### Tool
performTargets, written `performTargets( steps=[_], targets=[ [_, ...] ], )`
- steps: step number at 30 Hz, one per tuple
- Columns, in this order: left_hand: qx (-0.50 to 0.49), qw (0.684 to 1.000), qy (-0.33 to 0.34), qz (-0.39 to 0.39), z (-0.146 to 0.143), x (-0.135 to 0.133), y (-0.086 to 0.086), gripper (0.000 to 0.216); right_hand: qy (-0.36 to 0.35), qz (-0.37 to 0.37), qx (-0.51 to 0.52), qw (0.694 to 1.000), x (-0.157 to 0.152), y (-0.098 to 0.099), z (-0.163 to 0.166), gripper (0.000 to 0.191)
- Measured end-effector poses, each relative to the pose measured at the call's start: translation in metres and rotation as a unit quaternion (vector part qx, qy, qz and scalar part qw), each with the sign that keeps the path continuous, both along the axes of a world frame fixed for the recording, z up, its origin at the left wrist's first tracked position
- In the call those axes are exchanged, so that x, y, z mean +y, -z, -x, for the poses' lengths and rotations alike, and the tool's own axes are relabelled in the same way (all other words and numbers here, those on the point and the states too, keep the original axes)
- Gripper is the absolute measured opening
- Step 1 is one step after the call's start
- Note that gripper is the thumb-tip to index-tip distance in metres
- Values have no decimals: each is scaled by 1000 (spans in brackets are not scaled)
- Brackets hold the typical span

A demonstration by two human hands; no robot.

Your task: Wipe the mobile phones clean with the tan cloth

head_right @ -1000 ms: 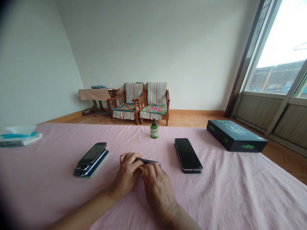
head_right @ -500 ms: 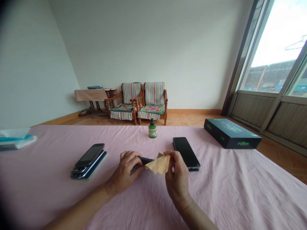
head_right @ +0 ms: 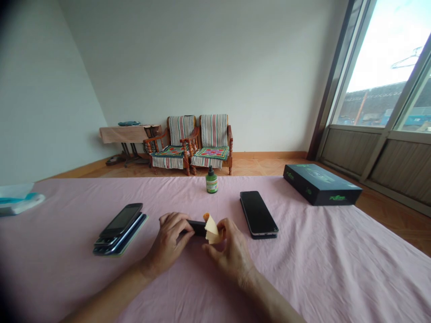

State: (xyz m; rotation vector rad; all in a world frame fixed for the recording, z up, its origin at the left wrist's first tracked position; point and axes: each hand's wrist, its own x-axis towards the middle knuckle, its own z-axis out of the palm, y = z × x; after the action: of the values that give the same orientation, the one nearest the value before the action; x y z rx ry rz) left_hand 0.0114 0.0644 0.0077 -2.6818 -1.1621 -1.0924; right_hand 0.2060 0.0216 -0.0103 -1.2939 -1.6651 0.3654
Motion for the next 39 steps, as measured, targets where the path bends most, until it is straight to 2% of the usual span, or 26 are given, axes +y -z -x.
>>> performTargets(
  steps=[6, 10, 13, 15, 20, 23, 26, 32, 37, 39],
  targets=[
    [13, 1000, 17, -12, -2, -4, -2, 13, 73, 19, 3, 997, 1, -3, 1, 26],
    [-9, 1000, -18, -14, 1, 0, -3, 13, 69, 8, 115, 991, 1, -2, -3, 25],
    [-6, 999, -44, -18, 3, 4, -3, 13, 97, 13, 164, 982, 1, 2, -4, 23],
    [0, 998, -56, -23, 3, 4, -2, 13, 85, 30, 149, 985, 1, 7, -2, 24],
    [6, 997, -70, -33, -1, 2, -1, 15, -22, 58, 154, 986, 2, 13, 6, 34],
    [6, 997, -75, -33, -1, 3, 0, 14, -9, 24, 166, 986, 3, 13, 9, 37],
    [7, 997, -74, -32, -1, 5, 0, 14, 3, 6, 134, 991, 5, 12, 9, 40],
    [11, 997, -72, -31, -1, 7, -1, 16, -10, 46, 13, 999, 9, 5, 5, 39],
    [15, 997, -74, -29, -2, 5, -1, 17, 30, -14, 38, 999, 10, 7, 5, 42],
    [16, 997, -74, -28, -2, 5, -1, 17, 38, -7, 22, 999, 10, 8, 5, 44]
  ],
)
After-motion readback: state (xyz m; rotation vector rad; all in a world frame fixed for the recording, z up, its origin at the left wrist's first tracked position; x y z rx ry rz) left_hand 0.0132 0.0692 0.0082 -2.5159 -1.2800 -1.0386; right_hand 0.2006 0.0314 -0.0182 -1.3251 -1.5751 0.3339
